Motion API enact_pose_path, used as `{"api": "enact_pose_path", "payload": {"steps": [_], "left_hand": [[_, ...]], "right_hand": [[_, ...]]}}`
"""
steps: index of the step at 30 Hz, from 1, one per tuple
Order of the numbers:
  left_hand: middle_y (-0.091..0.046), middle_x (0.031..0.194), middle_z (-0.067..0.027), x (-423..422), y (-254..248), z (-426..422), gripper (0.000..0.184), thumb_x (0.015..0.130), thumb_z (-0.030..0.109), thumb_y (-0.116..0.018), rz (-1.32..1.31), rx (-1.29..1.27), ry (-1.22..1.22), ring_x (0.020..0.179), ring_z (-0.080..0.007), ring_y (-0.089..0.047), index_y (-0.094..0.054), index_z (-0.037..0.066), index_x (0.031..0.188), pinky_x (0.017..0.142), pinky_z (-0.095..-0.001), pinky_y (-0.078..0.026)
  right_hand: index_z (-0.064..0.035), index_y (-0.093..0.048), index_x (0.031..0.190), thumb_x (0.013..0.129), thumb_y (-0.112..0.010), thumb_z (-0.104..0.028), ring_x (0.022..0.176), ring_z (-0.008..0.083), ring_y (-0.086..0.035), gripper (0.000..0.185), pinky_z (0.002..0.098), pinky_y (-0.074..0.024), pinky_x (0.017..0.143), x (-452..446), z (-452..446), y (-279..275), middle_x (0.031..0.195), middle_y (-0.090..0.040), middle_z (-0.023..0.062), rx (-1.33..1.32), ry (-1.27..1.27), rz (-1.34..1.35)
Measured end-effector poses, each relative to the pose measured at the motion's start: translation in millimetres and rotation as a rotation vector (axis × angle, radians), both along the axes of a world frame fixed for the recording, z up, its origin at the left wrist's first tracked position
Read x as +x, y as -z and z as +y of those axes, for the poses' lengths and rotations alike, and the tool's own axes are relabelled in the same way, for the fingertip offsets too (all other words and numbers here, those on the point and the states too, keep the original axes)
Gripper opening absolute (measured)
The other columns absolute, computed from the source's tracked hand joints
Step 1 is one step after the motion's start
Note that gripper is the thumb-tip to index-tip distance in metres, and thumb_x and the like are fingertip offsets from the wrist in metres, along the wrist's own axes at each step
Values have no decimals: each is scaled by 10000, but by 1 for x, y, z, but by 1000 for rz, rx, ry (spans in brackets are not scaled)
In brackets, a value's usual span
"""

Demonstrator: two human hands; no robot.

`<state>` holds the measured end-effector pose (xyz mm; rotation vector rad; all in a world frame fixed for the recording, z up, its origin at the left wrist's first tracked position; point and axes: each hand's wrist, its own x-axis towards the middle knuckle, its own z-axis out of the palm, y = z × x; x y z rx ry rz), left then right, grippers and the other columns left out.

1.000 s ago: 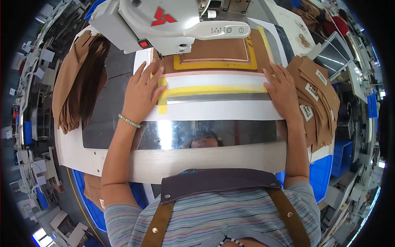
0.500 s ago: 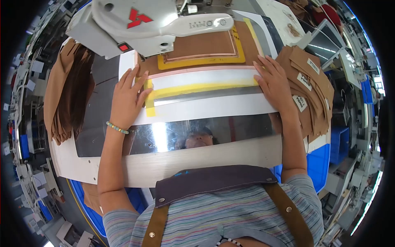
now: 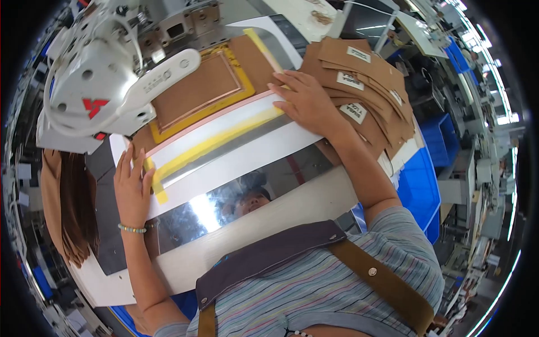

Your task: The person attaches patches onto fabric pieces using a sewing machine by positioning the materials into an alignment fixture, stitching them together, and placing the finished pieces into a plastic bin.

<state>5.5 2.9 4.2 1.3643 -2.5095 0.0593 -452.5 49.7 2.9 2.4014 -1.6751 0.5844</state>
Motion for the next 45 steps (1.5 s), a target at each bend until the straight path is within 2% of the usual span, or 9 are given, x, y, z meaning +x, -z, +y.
{"api": "enact_pose_path", "payload": {"steps": [6, 11, 16, 19, 28, 31, 38, 41, 45], "left_hand": [[-479, 1575, -140, 0, 0, 0, 441, 1003, 241, -617, -2, 11, 2, 1439, -369, -445, -612, 77, 1413, 1175, -467, -350], [-467, 1588, -126, 3, 1, 1, 440, 1021, 260, -591, -17, 2, -5, 1448, -363, -435, -603, 87, 1425, 1177, -466, -347], [-455, 1596, -122, 1, 0, 2, 453, 1015, 245, -599, -8, 7, 2, 1447, -365, -436, -583, 98, 1443, 1170, -466, -356], [-453, 1598, -117, 1, -1, 2, 460, 1014, 245, -601, -7, 13, 2, 1445, -367, -438, -574, 101, 1451, 1165, -467, -364], [-429, 1616, -105, 4, 1, 2, 463, 1021, 240, -587, -32, 28, -4, 1454, -361, -426, -561, 110, 1465, 1173, -465, -362], [-419, 1622, -104, 3, 0, 3, 469, 1022, 240, -582, -41, 33, -11, 1463, -357, -415, -555, 104, 1470, 1180, -458, -354], [-415, 1626, -101, 3, 0, 2, 477, 1046, 276, -531, -64, 36, 0, 1477, -353, -397, -538, 98, 1489, 1199, -461, -328], [-419, 1624, -103, 7, 3, 1, 476, 1055, 280, -514, -70, 30, 6, 1476, -358, -395, -529, 103, 1497, 1209, -462, -319], [-417, 1625, -108, 7, 6, 0, 480, 1051, 262, -513, -87, 14, 6, 1476, -365, -392, -522, 94, 1501, 1208, -464, -320]], "right_hand": [[-103, -735, 1213, 959, -680, -241, 1300, 286, -566, 294, 433, -442, 1080, -16, 5, -44, 1368, -647, 67, -143, 91, -97], [-96, -774, 1004, 946, -628, -213, 1067, 306, -653, 196, 444, -536, 922, -91, 3, -91, 1183, -717, 76, -420, 480, -26], [-94, -757, 986, 918, -675, -277, 1027, 337, -666, 211, 453, -537, 875, -180, -18, -65, 1026, -719, 112, 167, 688, -33], [-106, -749, 982, 895, -694, -318, 1024, 340, -675, 235, 457, -527, 876, -190, -26, -57, 997, -710, 117, 157, 706, -189], [-86, -712, 968, 941, -639, -307, 1033, 360, -673, 234, 480, -516, 871, -191, -35, -51, 1063, -722, 137, 171, 805, -127], [-86, -694, 961, 960, -617, -321, 1003, 383, -673, 248, 480, -519, 853, -203, -36, -58, 1003, -727, 152, 109, 665, -104], [-114, -657, 1011, 981, -574, -320, 923, 444, -675, 224, 551, -512, 789, -189, 11, -131, 917, -733, 176, -330, 959, -56], [-88, -682, 1045, 968, -621, -246, 815, 341, -716, 186, 462, -537, 710, -200, 34, -134, 864, -740, 126, -602, 974, -174], [-2, -699, 1054, 932, -719, -87, 684, 71, -651, 150, 199, -440, 549, -213, 52, -119, 840, -695, 7, -565, 727, -1095]]}}
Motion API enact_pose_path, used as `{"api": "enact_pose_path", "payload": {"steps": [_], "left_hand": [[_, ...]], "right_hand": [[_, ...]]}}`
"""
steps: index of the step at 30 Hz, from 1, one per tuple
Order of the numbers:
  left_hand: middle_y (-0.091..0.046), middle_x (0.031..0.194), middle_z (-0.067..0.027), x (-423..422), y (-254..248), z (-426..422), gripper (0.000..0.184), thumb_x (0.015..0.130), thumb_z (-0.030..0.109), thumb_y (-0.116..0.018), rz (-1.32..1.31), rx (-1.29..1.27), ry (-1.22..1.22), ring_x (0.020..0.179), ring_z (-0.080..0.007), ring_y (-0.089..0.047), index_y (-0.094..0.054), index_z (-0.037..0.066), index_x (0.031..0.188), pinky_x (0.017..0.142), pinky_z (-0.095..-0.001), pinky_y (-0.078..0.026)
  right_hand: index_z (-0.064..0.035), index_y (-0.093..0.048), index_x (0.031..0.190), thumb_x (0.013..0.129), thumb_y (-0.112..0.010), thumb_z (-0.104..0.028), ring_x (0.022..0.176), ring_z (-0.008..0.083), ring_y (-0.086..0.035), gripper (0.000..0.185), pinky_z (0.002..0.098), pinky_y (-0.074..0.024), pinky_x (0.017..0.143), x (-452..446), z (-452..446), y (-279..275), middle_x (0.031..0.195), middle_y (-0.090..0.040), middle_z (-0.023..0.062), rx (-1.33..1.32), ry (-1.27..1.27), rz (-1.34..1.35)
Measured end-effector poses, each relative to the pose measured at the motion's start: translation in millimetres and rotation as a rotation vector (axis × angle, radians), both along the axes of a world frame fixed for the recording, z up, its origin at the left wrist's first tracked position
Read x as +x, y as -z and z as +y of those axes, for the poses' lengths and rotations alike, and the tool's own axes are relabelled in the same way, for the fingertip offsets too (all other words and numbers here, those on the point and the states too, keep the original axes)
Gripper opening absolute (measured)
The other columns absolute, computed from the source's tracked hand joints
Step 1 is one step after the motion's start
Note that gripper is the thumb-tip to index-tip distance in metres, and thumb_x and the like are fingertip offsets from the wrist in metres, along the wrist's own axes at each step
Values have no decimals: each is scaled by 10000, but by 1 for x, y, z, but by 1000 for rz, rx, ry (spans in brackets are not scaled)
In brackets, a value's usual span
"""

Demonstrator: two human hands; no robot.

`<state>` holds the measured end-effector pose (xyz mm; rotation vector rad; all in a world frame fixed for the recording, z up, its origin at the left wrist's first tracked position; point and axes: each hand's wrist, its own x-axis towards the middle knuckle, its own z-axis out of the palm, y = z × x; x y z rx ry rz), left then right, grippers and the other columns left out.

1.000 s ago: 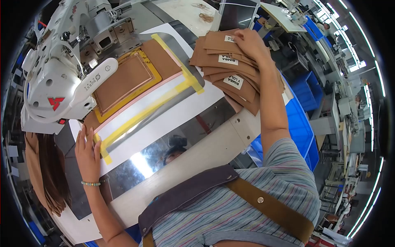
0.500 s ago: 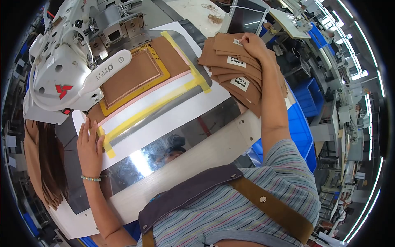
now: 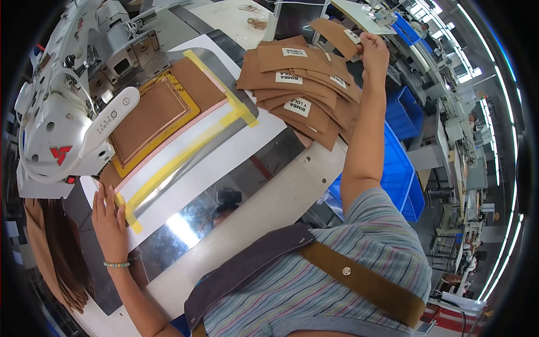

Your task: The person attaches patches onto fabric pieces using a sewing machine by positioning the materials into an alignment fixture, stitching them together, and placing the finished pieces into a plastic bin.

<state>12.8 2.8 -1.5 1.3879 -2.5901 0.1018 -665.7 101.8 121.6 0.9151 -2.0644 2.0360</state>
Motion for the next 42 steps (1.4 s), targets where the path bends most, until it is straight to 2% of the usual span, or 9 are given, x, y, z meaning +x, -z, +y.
{"api": "enact_pose_path", "payload": {"steps": [3, 7, 13, 21, 25, 26, 32, 35, 42], "left_hand": [[-412, 1626, -121, 0, 0, -1, 486, 1047, 246, -514, -1, 8, 9, 1476, -368, -389, -514, 81, 1504, 1207, -467, -318], [-411, 1623, -141, 1, -1, 0, 492, 1038, 217, -520, 10, 19, 16, 1471, -373, -393, -507, 64, 1505, 1202, -473, -318], [-410, 1621, -146, 4, 2, -3, 498, 1030, 181, -516, 22, -2, 57, 1459, -378, -403, -497, 61, 1513, 1194, -470, -321], [-405, 1625, -135, 1, -2, -1, 504, 1042, 180, -499, 0, 21, 35, 1463, -372, -392, -474, 68, 1532, 1196, -471, -317], [-403, 1626, -134, 2, -1, -1, 502, 1045, 190, -493, 3, 22, 44, 1463, -373, -389, -475, 67, 1532, 1196, -473, -316], [-403, 1626, -135, 1, -2, -1, 501, 1046, 192, -491, 10, 19, 48, 1463, -373, -389, -476, 67, 1531, 1196, -473, -316], [-408, 1623, -137, 3, 1, -2, 499, 1044, 191, -488, 13, 7, 57, 1458, -372, -395, -481, 61, 1526, 1194, -474, -316], [-411, 1620, -137, 4, 2, -2, 495, 1043, 185, -492, 18, 6, 56, 1454, -370, -400, -486, 55, 1520, 1192, -473, -318], [-411, 1621, -135, 2, -1, -1, 489, 1036, 167, -510, 44, -22, 90, 1453, -361, -405, -496, 42, 1508, 1196, -469, -319]], "right_hand": [[-13, -706, 1065, 938, -730, -108, 683, 77, -655, 160, 206, -474, 554, 0, 7, 18, 836, -697, 10, -64, -52, -160], [-40, -708, 1142, 995, -668, -106, 857, 50, -631, 166, 204, -504, 751, 8, 0, 15, 928, -698, -9, -55, -392, 161], [-58, -671, 1251, 1033, -630, -199, 1048, 91, -625, 264, 265, -500, 922, -1, -42, -14, 1097, -691, 6, 614, -783, 454], [-79, -662, 1358, 802, -669, -778, 1272, 339, -603, 893, 409, -452, 1063, -4, -89, 27, 1368, -646, 174, 1369, -563, 490], [-66, -737, 1222, 770, -792, -671, 1082, 249, -689, 757, 356, -527, 902, -10, -97, 22, 1173, -735, 131, 1324, -625, 447], [-59, -764, 1096, 742, -854, -586, 917, 196, -704, 641, 329, -532, 800, -12, -96, 20, 1010, -757, 81, 1277, -602, 504], [-49, -754, 1002, 746, -887, -394, 810, 162, -689, 450, 323, -520, 728, -10, -102, 4, 916, -746, 49, 1146, -662, 596], [-55, -736, 1057, 798, -857, -301, 819, 157, -682, 377, 313, -517, 734, -20, -113, 10, 930, -750, 51, 1194, -658, 693], [-77, -607, 1368, 923, -728, -97, 1026, 146, -681, 462, 327, -562, 904, -48, -89, -42, 1188, -725, 63, 553, -821, 478]]}}
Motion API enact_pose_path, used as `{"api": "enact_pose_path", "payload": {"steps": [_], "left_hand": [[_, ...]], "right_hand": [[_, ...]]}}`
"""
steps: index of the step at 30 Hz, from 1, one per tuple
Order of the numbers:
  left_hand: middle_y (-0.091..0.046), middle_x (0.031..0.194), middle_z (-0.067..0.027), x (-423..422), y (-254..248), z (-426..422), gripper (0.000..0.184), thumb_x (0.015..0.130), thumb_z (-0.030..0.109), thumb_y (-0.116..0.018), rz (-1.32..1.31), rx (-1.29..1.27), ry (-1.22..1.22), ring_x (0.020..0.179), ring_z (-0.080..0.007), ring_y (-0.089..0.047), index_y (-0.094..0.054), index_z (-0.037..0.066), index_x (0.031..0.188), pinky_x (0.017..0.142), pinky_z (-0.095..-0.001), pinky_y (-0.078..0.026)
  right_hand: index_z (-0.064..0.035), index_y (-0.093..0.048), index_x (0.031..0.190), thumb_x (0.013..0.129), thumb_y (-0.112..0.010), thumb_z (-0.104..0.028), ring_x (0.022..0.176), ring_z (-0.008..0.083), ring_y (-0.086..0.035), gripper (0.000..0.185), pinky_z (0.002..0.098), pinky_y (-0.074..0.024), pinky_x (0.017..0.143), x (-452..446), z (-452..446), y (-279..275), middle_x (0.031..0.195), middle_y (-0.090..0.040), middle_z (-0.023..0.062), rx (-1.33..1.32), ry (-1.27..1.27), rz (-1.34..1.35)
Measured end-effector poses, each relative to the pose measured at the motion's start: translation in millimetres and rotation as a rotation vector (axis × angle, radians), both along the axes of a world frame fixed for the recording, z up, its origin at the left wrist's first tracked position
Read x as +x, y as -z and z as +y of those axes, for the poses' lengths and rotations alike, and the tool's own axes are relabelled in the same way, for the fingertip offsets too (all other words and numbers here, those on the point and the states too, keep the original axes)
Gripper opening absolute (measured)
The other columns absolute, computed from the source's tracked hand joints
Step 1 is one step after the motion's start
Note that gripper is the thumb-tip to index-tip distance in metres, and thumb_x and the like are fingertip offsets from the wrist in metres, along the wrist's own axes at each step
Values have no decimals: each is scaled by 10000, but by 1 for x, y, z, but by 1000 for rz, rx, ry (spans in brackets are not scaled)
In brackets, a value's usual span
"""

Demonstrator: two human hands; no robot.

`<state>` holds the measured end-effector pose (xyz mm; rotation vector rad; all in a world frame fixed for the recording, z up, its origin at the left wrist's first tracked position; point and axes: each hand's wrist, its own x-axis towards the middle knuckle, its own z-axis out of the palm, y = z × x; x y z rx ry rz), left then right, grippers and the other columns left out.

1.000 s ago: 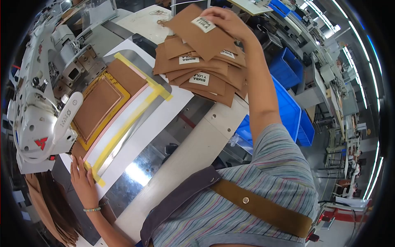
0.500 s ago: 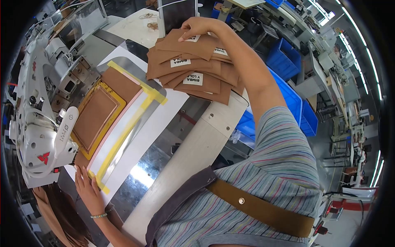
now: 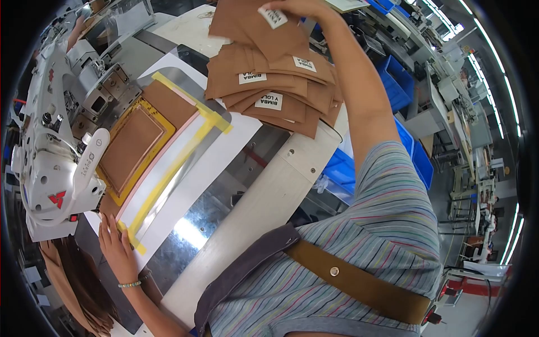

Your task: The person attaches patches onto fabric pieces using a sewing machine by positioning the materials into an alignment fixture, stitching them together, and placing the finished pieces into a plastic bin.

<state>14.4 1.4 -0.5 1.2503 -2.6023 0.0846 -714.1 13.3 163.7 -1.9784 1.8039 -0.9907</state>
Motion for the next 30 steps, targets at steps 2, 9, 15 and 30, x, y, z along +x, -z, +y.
{"api": "enact_pose_path", "payload": {"steps": [2, 9, 15, 30], "left_hand": [[-410, 1622, -137, 0, 1, -1, 489, 1036, 170, -514, -5, -3, -4, 1455, -360, -403, -497, 40, 1507, 1197, -470, -319], [-408, 1622, -142, 0, 1, -1, 482, 1042, 183, -504, -6, 16, -14, 1463, -370, -388, -501, 43, 1503, 1204, -473, -309], [-407, 1623, -141, 4, 6, -2, 486, 1041, 191, -496, 7, 8, -10, 1463, -379, -385, -498, 59, 1509, 1211, -477, -301], [-392, 1633, -139, 2, 4, -1, 512, 1041, 209, -498, -10, 41, -32, 1475, -385, -372, -468, 79, 1535, 1214, -475, -301]], "right_hand": [[-46, -612, 1335, 929, -714, -77, 1020, 141, -684, 420, 304, -569, 876, 27, 20, -31, 1165, -724, 73, -206, 103, -317], [-32, -536, 1333, 922, -716, -111, 1106, 298, -660, 456, 511, -567, 848, 2, 43, 4, 1262, -636, 153, -653, 215, -1203], [0, -586, 1182, 838, -669, 79, 1031, 156, -608, 363, 283, -497, 885, 100, 98, 116, 1062, -621, 56, -805, 603, -1431], [-55, -669, 870, 882, -732, -192, 950, 327, -624, 151, 463, -489, 840, 120, 92, 104, 926, -678, 135, -218, 632, 286]]}}
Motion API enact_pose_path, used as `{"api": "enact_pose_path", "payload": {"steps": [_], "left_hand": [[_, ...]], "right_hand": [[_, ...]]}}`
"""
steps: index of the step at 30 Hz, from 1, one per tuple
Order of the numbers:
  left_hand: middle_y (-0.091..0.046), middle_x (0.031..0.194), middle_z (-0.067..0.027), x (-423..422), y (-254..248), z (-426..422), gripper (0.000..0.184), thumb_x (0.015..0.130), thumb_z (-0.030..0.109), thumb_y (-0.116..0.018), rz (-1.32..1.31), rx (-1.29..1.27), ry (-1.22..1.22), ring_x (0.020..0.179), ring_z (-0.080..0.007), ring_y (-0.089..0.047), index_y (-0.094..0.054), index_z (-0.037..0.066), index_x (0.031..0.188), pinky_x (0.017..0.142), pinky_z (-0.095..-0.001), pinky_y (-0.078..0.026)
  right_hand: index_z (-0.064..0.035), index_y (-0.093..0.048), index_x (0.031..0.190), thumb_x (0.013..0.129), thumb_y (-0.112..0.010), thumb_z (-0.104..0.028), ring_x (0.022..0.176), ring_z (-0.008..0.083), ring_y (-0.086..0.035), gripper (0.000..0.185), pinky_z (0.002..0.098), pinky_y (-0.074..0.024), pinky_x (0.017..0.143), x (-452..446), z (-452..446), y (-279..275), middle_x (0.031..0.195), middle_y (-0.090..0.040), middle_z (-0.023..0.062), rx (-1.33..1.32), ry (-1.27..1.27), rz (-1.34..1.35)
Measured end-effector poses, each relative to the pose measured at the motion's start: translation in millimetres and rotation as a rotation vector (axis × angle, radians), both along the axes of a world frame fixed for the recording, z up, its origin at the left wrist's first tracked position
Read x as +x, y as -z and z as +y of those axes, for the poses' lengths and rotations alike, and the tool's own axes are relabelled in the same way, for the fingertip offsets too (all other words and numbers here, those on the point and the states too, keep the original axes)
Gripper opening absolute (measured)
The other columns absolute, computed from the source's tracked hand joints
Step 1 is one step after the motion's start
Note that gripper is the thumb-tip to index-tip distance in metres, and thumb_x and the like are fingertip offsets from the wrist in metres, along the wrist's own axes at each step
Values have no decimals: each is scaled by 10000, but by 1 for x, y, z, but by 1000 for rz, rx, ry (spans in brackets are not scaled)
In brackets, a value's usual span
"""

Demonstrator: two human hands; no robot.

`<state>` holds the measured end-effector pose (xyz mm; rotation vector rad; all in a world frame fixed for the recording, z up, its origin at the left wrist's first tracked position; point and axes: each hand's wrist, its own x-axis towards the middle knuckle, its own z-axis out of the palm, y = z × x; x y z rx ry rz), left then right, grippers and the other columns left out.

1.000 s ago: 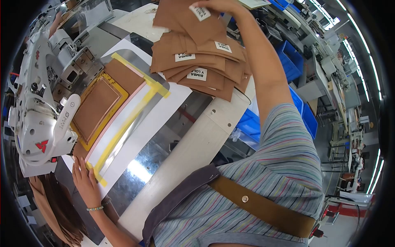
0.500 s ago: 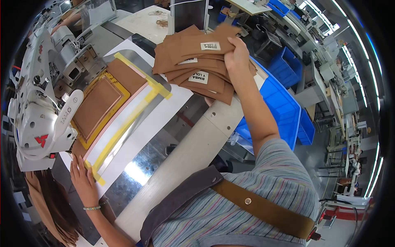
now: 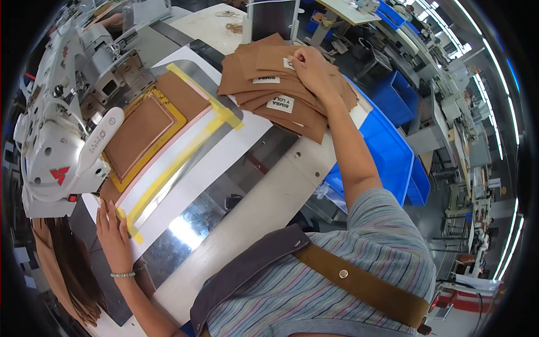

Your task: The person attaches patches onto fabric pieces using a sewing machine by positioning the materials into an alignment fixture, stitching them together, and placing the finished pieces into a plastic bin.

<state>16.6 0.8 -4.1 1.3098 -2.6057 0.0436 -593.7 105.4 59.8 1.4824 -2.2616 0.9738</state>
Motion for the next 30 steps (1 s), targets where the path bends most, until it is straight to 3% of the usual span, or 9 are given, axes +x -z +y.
{"api": "enact_pose_path", "payload": {"steps": [5, 7, 9, 11, 13, 16, 20, 26, 30], "left_hand": [[-387, 1639, -132, 3, -5, 3, 524, 1035, 231, -518, -16, 7, 17, 1485, -375, -366, -473, 79, 1535, 1220, -469, -294], [-423, 1613, -144, 1, -20, 5, 516, 1017, 206, -566, 44, 84, 54, 1474, -394, -380, -501, 66, 1509, 1211, -474, -310], [-449, 1593, -151, 10, -33, 3, 517, 1003, 190, -597, 90, 147, 77, 1465, -406, -390, -513, 58, 1496, 1204, -477, -323], [-482, 1563, -158, 13, -38, -1, 498, 993, 170, -619, 72, 96, 59, 1447, -422, -408, -532, 43, 1466, 1192, -482, -343], [-500, 1545, -159, 11, -40, -12, 463, 999, 181, -617, 51, 56, 44, 1444, -425, -408, -555, 32, 1432, 1190, -486, -348], [-524, 1506, -190, 13, -25, -40, 422, 1003, 169, -609, 82, 9, 60, 1442, -433, -404, -574, -5, 1386, 1189, -488, -350], [-584, 1368, -232, 5, -7, -80, 316, 991, 127, -584, 160, 62, 110, 1284, -458, -491, -616, -55, 1248, 1049, -519, -417], [-668, 1151, -270, -23, -3, -93, 291, 997, 158, -591, 336, 36, 130, 1083, -475, -571, -656, -58, 1182, 977, -503, -440], [-673, 1221, -246, -29, -5, -95, 290, 1025, 176, -591, 432, 291, 53, 1148, -416, -605, -661, -29, 1218, 998, -450, -466]], "right_hand": [[-58, -635, 869, 903, -710, -181, 913, 337, -600, 147, 487, -470, 819, -14, -10, 24, 870, -655, 121, -198, -6, 261], [-45, -632, 909, 952, -687, -189, 857, 271, -625, 160, 428, -492, 777, -28, -13, 5, 862, -662, 107, -290, -80, 231], [-28, -639, 942, 1001, -664, -217, 789, 183, -631, 199, 337, -499, 715, 9, -17, -43, 856, -668, 81, -284, -41, -52], [-31, -651, 981, 1018, -667, -248, 732, 118, -605, 220, 264, -481, 660, 24, -37, -61, 850, -668, 50, -231, -300, -258], [-72, -658, 1070, 1032, -638, -215, 788, 27, -562, 150, 225, -478, 705, 69, -65, -61, 907, -653, -37, -197, -547, -198], [-61, -678, 1117, 1032, -596, -245, 1024, 247, -625, 219, 345, -490, 901, 149, -111, -48, 1093, -665, 84, -83, -753, 89], [-34, -691, 1108, 981, -630, -171, 1048, 318, -632, 196, 399, -501, 917, 220, -190, 13, 1068, -699, 134, -12, -1024, 291], [-148, -736, 905, 894, -639, -159, 1063, 197, -600, 98, 395, -457, 883, 272, -213, 69, 992, -662, -9, -137, -1025, 192], [-147, -733, 895, 863, -652, -148, 1065, 175, -598, 87, 373, -450, 890, 270, -216, 81, 992, -658, -34, -233, -1015, 271]]}}
